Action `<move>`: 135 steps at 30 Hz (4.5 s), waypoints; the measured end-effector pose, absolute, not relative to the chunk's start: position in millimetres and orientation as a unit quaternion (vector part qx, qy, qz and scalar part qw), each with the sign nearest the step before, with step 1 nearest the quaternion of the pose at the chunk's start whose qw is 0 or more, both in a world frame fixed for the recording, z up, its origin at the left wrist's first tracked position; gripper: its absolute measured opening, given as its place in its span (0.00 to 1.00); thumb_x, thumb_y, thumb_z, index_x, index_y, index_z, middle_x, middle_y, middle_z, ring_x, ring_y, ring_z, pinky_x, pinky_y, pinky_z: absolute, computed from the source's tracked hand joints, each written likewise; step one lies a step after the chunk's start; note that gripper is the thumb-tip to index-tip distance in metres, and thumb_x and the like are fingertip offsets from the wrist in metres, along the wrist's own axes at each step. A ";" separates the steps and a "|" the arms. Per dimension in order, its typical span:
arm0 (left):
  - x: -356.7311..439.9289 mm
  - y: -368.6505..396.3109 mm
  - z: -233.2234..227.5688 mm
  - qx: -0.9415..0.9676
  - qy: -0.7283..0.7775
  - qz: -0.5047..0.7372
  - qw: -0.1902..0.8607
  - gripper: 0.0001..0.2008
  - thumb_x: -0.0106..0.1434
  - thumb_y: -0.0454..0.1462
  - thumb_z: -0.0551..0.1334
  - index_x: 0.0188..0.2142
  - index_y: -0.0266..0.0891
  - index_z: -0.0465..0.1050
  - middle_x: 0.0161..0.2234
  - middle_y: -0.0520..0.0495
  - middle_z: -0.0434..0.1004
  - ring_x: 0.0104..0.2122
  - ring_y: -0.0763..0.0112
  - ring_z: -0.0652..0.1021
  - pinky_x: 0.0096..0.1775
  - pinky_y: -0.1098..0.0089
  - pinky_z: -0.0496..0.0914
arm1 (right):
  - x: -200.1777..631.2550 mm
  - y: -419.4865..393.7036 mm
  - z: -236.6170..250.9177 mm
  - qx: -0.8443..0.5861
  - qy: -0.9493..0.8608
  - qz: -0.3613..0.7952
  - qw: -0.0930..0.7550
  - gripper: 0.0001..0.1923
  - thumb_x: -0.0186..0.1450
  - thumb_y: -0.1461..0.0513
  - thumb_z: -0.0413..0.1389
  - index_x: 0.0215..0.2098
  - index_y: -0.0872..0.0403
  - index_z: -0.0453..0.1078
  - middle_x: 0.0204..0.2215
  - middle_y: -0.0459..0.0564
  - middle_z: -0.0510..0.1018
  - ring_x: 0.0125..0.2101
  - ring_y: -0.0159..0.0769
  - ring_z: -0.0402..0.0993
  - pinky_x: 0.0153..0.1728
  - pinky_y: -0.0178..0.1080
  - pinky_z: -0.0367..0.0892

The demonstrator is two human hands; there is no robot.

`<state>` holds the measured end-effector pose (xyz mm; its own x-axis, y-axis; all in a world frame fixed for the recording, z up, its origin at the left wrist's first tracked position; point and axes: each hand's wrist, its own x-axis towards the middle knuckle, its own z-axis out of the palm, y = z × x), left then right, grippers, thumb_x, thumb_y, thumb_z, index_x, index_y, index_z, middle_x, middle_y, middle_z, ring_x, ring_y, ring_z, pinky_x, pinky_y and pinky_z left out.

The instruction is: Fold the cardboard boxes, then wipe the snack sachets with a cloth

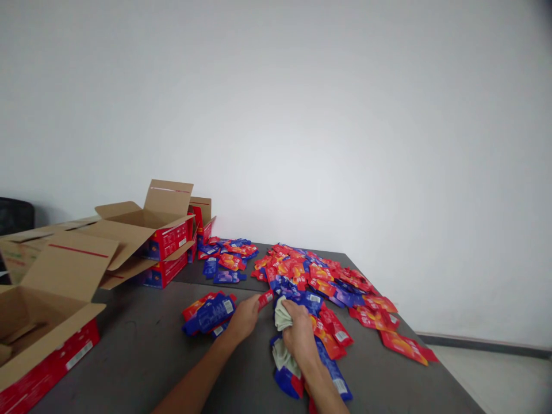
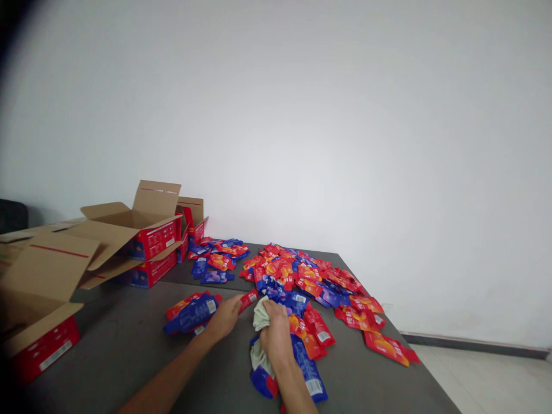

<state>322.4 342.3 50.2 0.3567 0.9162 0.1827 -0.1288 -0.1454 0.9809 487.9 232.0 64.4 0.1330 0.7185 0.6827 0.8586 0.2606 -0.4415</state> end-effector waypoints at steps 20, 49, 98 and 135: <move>295.7 299.0 86.7 0.442 0.109 0.388 0.801 0.35 0.46 0.23 0.61 0.55 0.41 0.71 0.50 0.39 0.77 0.50 0.54 0.77 0.50 0.60 0.71 | 444.5 220.7 72.9 -0.510 -0.764 -0.014 0.395 0.40 0.53 0.76 0.50 0.61 0.44 0.65 0.60 0.47 0.69 0.56 0.45 0.61 0.57 0.51 0.62; 296.4 312.7 75.6 0.376 0.197 0.491 0.761 0.32 0.49 0.27 0.62 0.56 0.39 0.69 0.41 0.44 0.80 0.35 0.67 0.79 0.37 0.69 0.72 | 457.1 225.2 64.2 -0.523 -0.677 -0.032 0.517 0.38 0.54 0.77 0.47 0.59 0.46 0.67 0.57 0.52 0.72 0.54 0.44 0.66 0.54 0.52 0.66; 293.3 324.5 52.5 0.795 0.322 0.411 0.307 0.22 0.68 0.40 0.52 0.60 0.45 0.67 0.63 0.44 0.64 0.63 0.59 0.62 0.64 0.56 0.52 | 443.7 216.3 75.5 -0.547 -0.706 0.008 0.450 0.40 0.48 0.78 0.48 0.55 0.48 0.72 0.53 0.50 0.75 0.46 0.46 0.69 0.48 0.50 0.68; 325.3 297.5 51.9 0.858 0.398 0.254 0.202 0.16 0.65 0.41 0.53 0.42 0.39 0.77 0.42 0.34 0.78 0.47 0.52 0.75 0.51 0.56 0.63 | 511.7 209.0 113.4 -0.621 -0.654 -0.034 0.431 0.22 0.59 0.69 0.51 0.48 0.51 0.77 0.47 0.52 0.80 0.48 0.43 0.76 0.52 0.49 0.68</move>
